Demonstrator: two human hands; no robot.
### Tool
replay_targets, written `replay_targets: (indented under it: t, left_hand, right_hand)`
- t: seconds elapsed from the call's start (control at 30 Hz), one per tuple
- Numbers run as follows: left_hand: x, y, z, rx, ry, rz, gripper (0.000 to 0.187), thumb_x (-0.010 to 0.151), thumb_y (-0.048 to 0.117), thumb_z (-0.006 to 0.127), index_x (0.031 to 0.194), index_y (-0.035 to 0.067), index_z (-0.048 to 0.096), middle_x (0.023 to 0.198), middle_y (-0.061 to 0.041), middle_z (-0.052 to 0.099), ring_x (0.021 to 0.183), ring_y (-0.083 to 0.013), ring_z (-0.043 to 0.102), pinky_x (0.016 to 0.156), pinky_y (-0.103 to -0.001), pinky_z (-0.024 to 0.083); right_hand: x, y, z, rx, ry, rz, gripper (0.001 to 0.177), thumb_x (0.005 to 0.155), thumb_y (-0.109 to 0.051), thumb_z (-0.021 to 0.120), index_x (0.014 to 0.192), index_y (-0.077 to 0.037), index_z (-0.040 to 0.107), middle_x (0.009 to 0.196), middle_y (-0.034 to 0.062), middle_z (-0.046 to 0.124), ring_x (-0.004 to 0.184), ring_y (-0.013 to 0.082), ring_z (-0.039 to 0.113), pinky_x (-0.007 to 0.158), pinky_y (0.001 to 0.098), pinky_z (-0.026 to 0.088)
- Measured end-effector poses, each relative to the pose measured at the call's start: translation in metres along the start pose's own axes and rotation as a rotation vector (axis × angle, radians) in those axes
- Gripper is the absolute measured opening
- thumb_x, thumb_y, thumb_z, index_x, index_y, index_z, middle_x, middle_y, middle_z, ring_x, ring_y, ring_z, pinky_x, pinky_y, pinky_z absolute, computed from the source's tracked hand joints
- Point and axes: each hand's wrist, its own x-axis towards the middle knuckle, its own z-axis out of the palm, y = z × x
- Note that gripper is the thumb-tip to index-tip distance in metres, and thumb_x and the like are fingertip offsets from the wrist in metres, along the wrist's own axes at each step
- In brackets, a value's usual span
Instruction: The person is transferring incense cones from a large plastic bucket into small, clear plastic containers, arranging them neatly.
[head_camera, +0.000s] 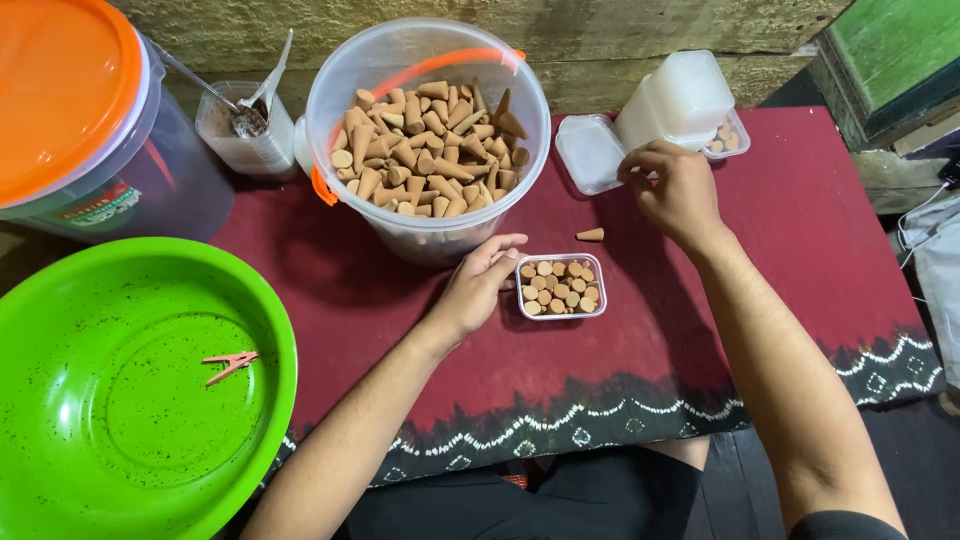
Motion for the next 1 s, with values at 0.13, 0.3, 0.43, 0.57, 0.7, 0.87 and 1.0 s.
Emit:
replay_targets:
  t: [0.13,0.3,0.43,0.57,0.7,0.87,1.0]
  left_hand:
    - [-0.005,0.006,0.001,-0.019,0.01,0.01,0.042,0.105,0.024,0.05,0.141,0.004,0.058,0.117,-0.017,0.071,0.108,-0.0217,0.066,0.089,-0.036,0.059]
    - [-0.013,0.022,0.005,0.115,0.052,0.108,0.039,0.105,0.026,0.053,0.136,0.004,0.062,0.12,-0.022,0.073,0.114,-0.0292,0.069,0.095,-0.043,0.058]
    - [-0.021,0.039,0.013,0.267,0.082,0.187,0.047,0.105,0.031,0.054,0.14,0.0,0.058,0.13,-0.026,0.068,0.123,-0.0407,0.065,0.102,-0.05,0.053]
    - [-0.027,0.045,0.02,0.272,0.091,0.356,0.057,0.1,0.031,0.065,0.145,-0.002,0.053,0.138,-0.028,0.063,0.128,-0.0425,0.061,0.105,-0.05,0.051]
    - [-0.028,0.044,0.024,0.391,0.066,0.475,0.069,0.091,0.017,0.076,0.153,0.007,0.047,0.149,-0.023,0.054,0.132,-0.0402,0.058,0.105,-0.05,0.052]
    - [-0.027,0.052,0.02,0.599,-0.037,0.543,0.065,0.083,0.02,0.083,0.141,0.005,0.059,0.146,-0.024,0.055,0.135,-0.0455,0.055,0.11,-0.054,0.046]
    - [-0.028,0.055,0.018,0.679,-0.133,0.526,0.066,0.077,0.021,0.086,0.136,0.004,0.061,0.14,-0.023,0.059,0.134,-0.0482,0.055,0.11,-0.057,0.045]
  right_hand:
    - [0.001,-0.004,-0.006,0.155,0.14,-0.061,0.018,0.093,0.01,0.072,0.1,-0.007,0.074,0.096,0.0107,0.072,0.084,0.0321,0.072,0.072,0.0408,0.055]
    - [-0.01,-0.047,-0.033,0.505,0.383,0.067,0.006,0.111,0.007,0.062,0.116,0.004,0.061,0.102,0.0177,0.074,0.071,0.018,0.062,0.061,0.0296,0.049]
    - [-0.044,-0.077,-0.034,0.827,0.376,0.252,0.021,0.102,0.01,0.064,0.119,0.004,0.055,0.098,0.0178,0.069,0.051,0.0114,0.053,0.05,0.0233,0.046]
    - [-0.072,-0.095,-0.034,0.982,-0.006,0.36,0.049,0.085,0.008,0.062,0.134,0.004,0.057,0.079,0.0192,0.069,0.051,0.0204,0.068,0.046,0.0322,0.058]
    - [-0.092,-0.09,-0.019,1.136,-0.061,0.384,0.055,0.08,0.014,0.065,0.135,0.009,0.057,0.076,0.0227,0.069,0.045,0.0223,0.07,0.039,0.0344,0.062]
    - [-0.094,-0.081,-0.011,1.023,-0.084,0.351,0.043,0.083,0.008,0.07,0.126,0.005,0.067,0.073,0.0163,0.069,0.05,0.0167,0.067,0.046,0.0303,0.059]
    - [-0.085,-0.093,-0.023,0.649,-0.07,0.102,0.039,0.082,-0.009,0.08,0.118,0.0,0.074,0.063,0.0136,0.067,0.045,0.0223,0.058,0.043,0.0321,0.047]
